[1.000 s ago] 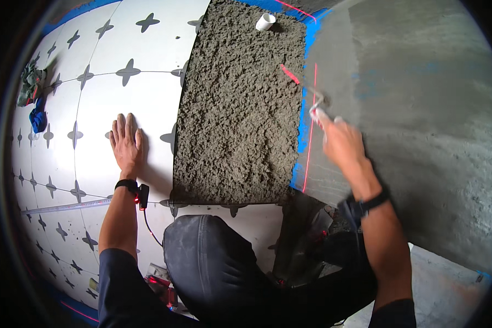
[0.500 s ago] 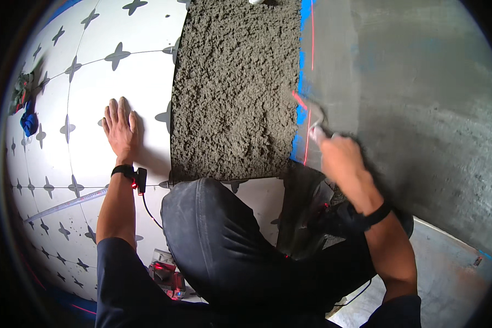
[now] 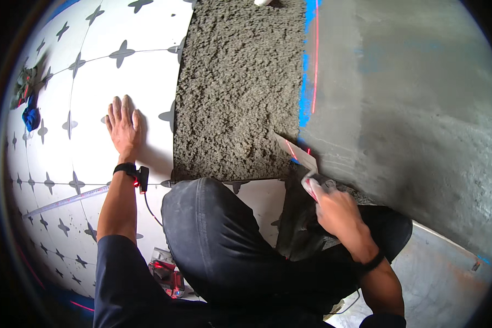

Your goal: Laying floor tiles by spreading mortar, using a laser level, and positioning the tiles.

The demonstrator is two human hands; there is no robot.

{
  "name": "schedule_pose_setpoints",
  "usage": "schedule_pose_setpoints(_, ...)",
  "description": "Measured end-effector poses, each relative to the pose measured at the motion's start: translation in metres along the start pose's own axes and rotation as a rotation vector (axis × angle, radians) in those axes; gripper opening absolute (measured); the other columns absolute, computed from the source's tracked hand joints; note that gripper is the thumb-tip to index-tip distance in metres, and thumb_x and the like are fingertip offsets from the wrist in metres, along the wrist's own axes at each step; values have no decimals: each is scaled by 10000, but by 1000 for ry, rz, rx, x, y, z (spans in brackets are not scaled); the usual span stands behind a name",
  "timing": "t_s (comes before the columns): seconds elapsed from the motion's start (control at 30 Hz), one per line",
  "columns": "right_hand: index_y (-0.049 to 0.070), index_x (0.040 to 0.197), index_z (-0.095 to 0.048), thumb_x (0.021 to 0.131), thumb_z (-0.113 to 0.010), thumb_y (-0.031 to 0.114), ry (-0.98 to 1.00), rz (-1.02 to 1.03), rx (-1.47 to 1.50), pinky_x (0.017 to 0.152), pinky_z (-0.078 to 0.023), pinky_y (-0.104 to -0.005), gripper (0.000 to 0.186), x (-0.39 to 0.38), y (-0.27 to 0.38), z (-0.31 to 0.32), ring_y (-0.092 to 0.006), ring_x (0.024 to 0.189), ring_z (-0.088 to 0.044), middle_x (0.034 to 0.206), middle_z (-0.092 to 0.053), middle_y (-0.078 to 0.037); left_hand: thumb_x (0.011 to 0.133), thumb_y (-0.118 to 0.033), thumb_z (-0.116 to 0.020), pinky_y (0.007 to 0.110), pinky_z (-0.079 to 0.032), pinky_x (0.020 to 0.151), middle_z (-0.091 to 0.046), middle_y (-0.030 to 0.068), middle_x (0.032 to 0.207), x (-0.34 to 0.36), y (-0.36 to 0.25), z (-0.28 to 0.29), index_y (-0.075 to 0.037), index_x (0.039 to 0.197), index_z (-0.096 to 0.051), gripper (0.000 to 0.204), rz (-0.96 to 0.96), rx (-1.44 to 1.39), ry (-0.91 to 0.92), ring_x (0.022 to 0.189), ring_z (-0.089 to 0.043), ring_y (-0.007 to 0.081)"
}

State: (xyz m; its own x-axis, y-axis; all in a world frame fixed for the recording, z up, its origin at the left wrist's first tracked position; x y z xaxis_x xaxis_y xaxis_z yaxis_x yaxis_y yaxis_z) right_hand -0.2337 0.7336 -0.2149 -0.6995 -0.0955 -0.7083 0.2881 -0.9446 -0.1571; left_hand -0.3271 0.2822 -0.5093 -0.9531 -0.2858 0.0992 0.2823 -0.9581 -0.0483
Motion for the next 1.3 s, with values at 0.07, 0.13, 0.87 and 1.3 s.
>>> schedule_pose_setpoints(0.07,65,1349,-501,818,-580,28,9,6,30,695,-542,-473,538,-15,-5,5,-371,766,-675,871,-651,-210,1000,-417,-390,461,-133,1219,-274,87,1599,0,0,1,-229,1527,-323,563,2,-11,-11,1481,-219,283)
schedule_pose_setpoints(0.13,123,1369,-521,831,-576,20,-79,102,-44,670,-540,-455,550,-26,-5,20,-349,766,-673,849,-635,-184,999,-417,-392,461,-132,1219,-277,88,1597,0,0,1,-230,1526,-325,564,0,11,-13,1480,-220,284)
schedule_pose_setpoints(0.87,207,1128,-680,816,-641,35,-69,422,-331,596,-511,-431,359,86,4,111,-322,726,-673,768,-651,-144,985,-356,-435,450,-135,1221,-280,77,1594,4,-7,21,-215,1523,-332,566,46,-56,43,1481,-211,293)
schedule_pose_setpoints(1.3,199,1154,-661,820,-624,36,-176,618,-464,594,-506,-445,373,135,23,169,-323,693,-662,824,-641,-145,965,-357,-452,459,-122,1223,-279,100,1594,5,-6,28,-190,1511,-361,578,55,-108,40,1483,-210,302)
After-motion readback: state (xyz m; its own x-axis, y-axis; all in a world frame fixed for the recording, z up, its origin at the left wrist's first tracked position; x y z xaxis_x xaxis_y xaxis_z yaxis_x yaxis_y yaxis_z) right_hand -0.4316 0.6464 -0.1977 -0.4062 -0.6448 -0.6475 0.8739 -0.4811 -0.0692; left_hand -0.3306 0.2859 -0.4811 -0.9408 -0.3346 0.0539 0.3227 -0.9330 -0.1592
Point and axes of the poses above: each hand's wrist, its own x-axis towards the middle knuckle, its own z-axis out of the back of the hand, y = z × x, the point moved 5 cm from there along x, towards the middle knuckle
